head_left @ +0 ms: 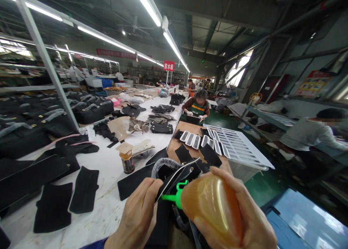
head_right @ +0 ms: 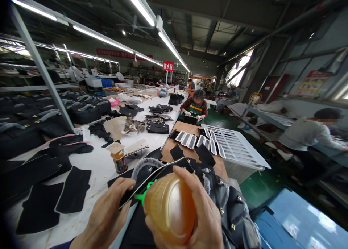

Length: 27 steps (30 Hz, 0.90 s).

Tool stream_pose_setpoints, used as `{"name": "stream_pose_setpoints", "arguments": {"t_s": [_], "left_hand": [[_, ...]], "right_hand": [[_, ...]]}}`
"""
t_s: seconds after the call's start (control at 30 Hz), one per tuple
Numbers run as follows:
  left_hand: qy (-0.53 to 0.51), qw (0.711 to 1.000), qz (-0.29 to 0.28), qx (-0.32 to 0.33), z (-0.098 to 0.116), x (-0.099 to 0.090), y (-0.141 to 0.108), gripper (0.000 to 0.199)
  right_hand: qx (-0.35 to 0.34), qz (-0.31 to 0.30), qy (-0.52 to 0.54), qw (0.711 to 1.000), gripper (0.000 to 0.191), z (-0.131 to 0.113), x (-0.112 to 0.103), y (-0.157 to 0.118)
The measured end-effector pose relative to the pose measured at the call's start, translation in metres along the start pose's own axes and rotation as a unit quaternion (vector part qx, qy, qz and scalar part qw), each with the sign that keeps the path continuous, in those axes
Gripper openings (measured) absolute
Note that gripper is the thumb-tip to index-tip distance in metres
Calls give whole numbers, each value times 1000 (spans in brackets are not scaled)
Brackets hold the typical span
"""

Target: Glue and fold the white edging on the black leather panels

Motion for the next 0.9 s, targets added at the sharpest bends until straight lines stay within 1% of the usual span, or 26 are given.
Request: {"name": "stream_pose_setpoints", "arguments": {"t_s": [0.07, 0.2, 0.3, 0.37, 0.43, 0.53, 0.6, 0.73, 0.8, 0.9], "left_hand": [[3, 1000, 5, 7, 1, -1, 1, 35], [-3, 1000, 1, 12, 1, -2, -3, 37], [-7, 1000, -3, 10, -1, 0, -9, 36], [-13, 1000, -11, 3, -3, 1, -12, 37], [-9, 1000, -19, -3, -4, 3, -14, 38], [4, 1000, -14, 4, -4, 2, -12, 36], [-2, 1000, -15, 15, -3, 1, -11, 39], [-26, 998, -51, 17, -1, 0, -9, 47], [-28, 998, -54, 19, -1, 0, -10, 47], [-22, 998, -51, 20, -2, 1, -13, 44]], "right_hand": [[-11, -17, 13, 1000, 55, -1, 0, 2], [5, -10, -8, 1000, 53, -1, -1, 2], [-7, -18, -8, 1000, 53, -1, 1, 1], [-13, -8, -14, 1000, 52, 0, 3, 0], [-6, 16, -32, 999, 51, 2, 5, 0], [8, 33, -55, 998, 51, 5, 5, -2], [6, 22, -50, 998, 53, 6, 5, -4], [-10, -1, -12, 1000, 57, 5, 4, -8], [1, 5, -11, 1000, 55, 7, 4, -8], [41, 36, -35, 998, 53, 16, 4, -6]]}}
Point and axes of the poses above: each hand's wrist, its own y-axis towards the middle knuckle, its own x-axis out of the palm, z = x × y, the point moved 1 cm from there along y, towards the middle knuckle, and after that the axes turned 13 degrees about y, right-handed, at the moved point
